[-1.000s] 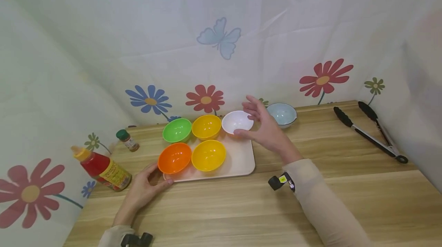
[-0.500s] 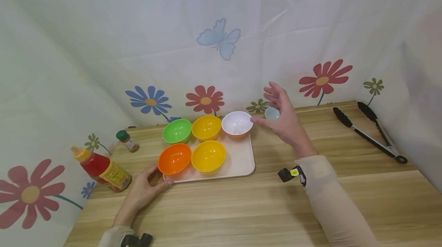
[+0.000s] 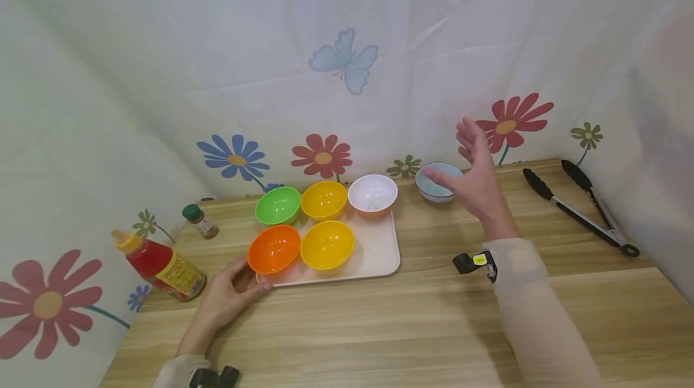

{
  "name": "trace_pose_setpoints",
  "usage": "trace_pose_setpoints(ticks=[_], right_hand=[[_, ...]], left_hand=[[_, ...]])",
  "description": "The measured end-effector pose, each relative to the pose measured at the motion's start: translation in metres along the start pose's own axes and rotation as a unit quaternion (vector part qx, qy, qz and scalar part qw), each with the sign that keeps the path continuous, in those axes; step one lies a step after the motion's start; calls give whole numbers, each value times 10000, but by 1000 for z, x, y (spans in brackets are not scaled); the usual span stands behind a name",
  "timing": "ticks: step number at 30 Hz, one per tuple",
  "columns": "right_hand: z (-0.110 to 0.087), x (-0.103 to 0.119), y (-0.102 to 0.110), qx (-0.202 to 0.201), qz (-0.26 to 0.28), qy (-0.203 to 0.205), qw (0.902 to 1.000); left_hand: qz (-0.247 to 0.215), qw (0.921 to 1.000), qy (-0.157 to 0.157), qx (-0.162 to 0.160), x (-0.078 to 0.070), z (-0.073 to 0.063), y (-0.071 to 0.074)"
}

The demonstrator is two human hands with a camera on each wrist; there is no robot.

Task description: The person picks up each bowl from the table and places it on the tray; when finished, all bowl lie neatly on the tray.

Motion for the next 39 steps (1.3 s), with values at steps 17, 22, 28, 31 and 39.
trace_pose_setpoints(ticks=[17,22,28,31,39], right_hand=[[-9,-69,2,176,-566,-1045,9928],[-10,-87,-2,278,-587,-1152,9912],[-13,-96,-7,346,-702,-1164,9901],[-14,-98,-8,348,-785,-1228,9887],[-16,-110,-11,402,-798,-1325,9872]], left_hand=[[-13,10000,-30,7,0,0,0],[-41,10000,-52,-6,-1,0,0],[50,10000,-48,-24,0,0,0],[94,9999,-55,-38,0,0,0],[98,10000,-8,-13,0,0,0]])
Point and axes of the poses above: each hand's wrist, its own z-axis towards the middle knuckle, its own y-axis out of the back of the hand, x = y × z, the point moved 5 cm from there along z, towards the middle knuckle, and after that the axes turned 5 degrees about -z, right-handed, at the moved point
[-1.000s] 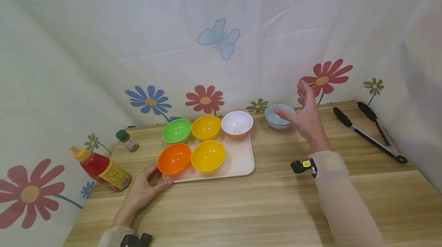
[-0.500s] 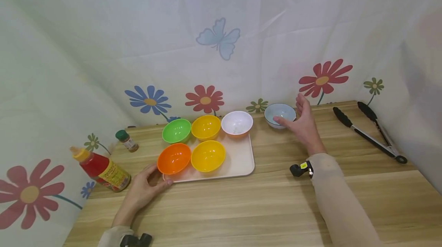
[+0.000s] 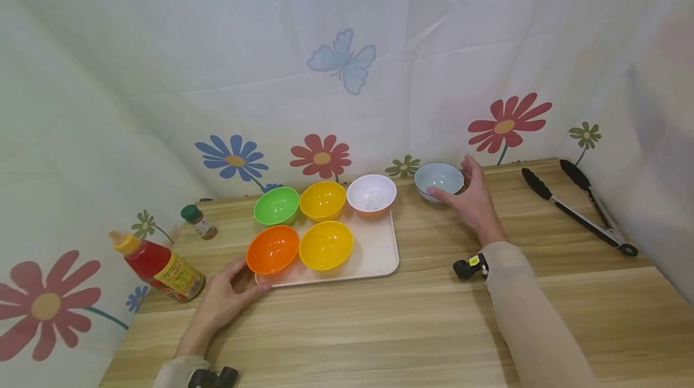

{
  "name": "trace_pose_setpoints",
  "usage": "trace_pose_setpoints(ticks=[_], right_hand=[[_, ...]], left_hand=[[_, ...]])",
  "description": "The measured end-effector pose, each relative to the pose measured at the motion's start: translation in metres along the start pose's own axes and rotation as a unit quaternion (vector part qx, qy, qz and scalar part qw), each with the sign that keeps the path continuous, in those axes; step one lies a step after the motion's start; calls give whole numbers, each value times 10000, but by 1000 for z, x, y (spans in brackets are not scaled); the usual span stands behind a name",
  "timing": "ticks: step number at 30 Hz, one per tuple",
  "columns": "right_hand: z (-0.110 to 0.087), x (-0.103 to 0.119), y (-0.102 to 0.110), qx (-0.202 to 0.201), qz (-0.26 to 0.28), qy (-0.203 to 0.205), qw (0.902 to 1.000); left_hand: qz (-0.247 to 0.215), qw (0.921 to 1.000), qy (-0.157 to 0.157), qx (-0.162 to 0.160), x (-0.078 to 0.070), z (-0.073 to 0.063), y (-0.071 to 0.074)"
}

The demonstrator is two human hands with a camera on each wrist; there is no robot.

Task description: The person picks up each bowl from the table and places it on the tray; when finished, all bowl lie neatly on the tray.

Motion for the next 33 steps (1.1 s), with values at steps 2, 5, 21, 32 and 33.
trace_pose_setpoints(ticks=[2,5,21,32,33], right_hand=[[1,-3,-1,3,-57,-6,10000],[1,-6,-3,48,-112,-18,9999],[1,-12,-11,199,-405,-203,9988],[-1,-11,-12,126,-439,-145,9989],[-1,-11,-12,118,-428,-116,9989]], left_hand=[[-15,10000,-8,-10,0,0,0],[-22,10000,-45,-28,0,-1,0],[-39,9998,-164,-41,1,0,0],[-71,9999,-106,-34,1,0,0],[-59,9999,-103,-37,1,0,-1]])
Point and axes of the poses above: each hand's wrist, its own z-axis towards the middle knuckle, its own y-axis out of the back of the hand, x = y × z, the point moved 5 cm from there along z, towards the middle knuckle, and after that the axes turned 5 degrees about -z, right-handed, at the moved point
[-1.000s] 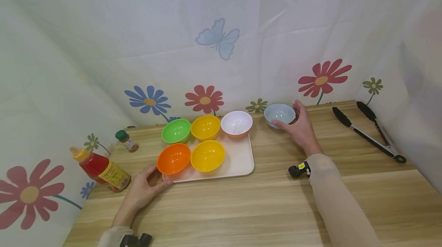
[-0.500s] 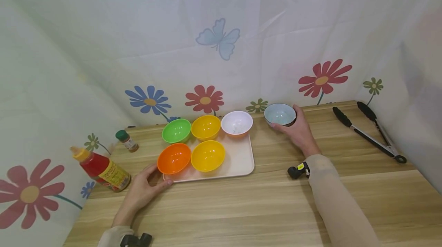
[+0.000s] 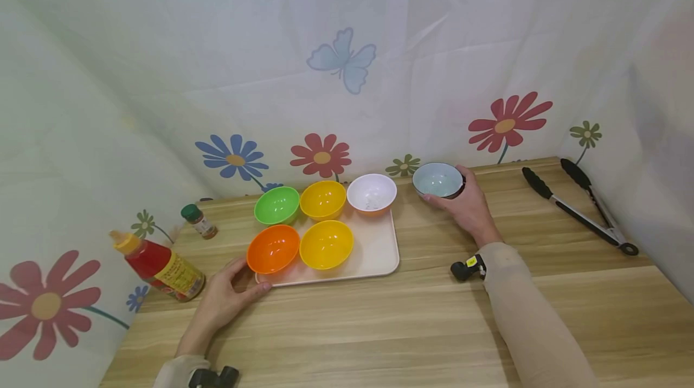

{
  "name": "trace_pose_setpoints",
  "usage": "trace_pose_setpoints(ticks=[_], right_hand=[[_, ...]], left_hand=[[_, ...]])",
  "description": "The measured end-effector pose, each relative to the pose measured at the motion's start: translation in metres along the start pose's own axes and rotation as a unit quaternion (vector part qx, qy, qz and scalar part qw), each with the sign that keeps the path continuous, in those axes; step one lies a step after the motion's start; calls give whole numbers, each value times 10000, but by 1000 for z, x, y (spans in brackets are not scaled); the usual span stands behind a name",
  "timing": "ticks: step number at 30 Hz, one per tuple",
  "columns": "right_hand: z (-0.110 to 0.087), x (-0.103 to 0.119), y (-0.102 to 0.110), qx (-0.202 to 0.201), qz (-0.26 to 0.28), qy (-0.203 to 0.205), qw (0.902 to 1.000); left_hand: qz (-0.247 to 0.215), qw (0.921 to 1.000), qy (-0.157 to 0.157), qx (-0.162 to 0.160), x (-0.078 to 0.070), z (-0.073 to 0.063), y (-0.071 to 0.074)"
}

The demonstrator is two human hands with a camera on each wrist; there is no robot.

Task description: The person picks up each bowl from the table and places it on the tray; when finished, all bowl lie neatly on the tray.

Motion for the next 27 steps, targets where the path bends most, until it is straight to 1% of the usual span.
trace_pose_setpoints(ticks=[7,14,19,27], right_hand=[[-1,2,-1,-20,42,183,9998],[-2,6,0,-131,121,232,9996],[-2,15,2,-208,256,331,9989],[-5,37,5,-251,562,483,9969]], left_hand=[[48,10000,87,8,-1,-1,0],[50,10000,50,4,-2,-1,0],[58,10000,70,-7,-1,-1,0],[50,9999,87,7,-2,-1,1]])
Point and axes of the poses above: each hand's wrist, its own z-axis towards the middle knuckle, its own y-axis out of the back of the hand, x = y × z, the point moved 5 cm from there along z, towards the middle knuckle, and after that the axes turned 5 degrees about -z, right-handed, at the moved point
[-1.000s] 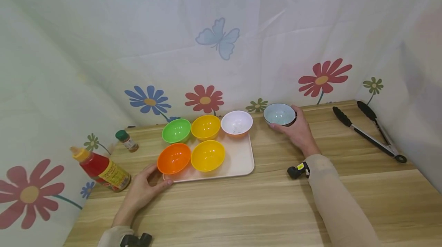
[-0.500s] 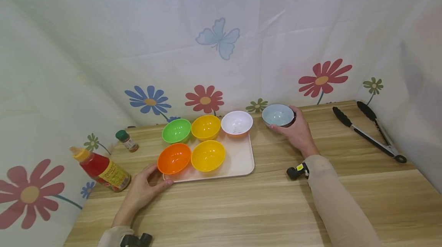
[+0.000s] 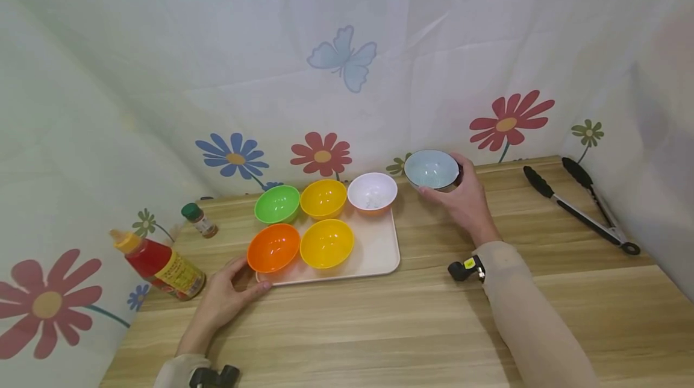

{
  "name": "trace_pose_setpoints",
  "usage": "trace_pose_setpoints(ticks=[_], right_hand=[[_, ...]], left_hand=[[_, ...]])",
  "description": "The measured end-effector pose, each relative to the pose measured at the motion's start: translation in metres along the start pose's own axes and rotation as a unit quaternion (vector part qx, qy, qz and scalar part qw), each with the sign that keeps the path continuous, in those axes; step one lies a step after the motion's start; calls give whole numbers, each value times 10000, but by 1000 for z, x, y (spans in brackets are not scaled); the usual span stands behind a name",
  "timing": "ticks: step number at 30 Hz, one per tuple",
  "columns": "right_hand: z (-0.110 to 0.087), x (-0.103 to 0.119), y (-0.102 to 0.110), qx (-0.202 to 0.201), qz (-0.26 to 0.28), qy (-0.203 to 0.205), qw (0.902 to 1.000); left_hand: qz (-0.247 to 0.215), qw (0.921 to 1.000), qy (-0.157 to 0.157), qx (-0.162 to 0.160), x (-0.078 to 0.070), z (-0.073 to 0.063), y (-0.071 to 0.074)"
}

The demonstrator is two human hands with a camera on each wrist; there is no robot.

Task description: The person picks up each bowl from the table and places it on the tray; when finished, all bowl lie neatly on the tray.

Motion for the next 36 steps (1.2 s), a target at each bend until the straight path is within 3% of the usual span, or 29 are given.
trace_pose_setpoints(ticks=[5,12,22,36], right_hand=[[-2,15,2,30,117,13,9999],[-4,44,5,83,223,427,9988],[-15,79,2,211,312,695,9969],[-28,97,-18,563,577,890,9928]], left_hand=[[5,10000,-3,-2,0,0,0],[14,10000,-50,-2,0,0,1],[-46,9999,-95,16,-2,0,0],[-83,9999,-84,49,0,2,-1]])
Point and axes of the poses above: each hand's wrist, its own z-axis towards the middle knuckle, its own y-axis out of the back of the hand, x = y × z, the point moved 5 cm from there along z, towards the middle knuckle, and after that the axes turned 5 degrees about -z, right-handed, at the moved point
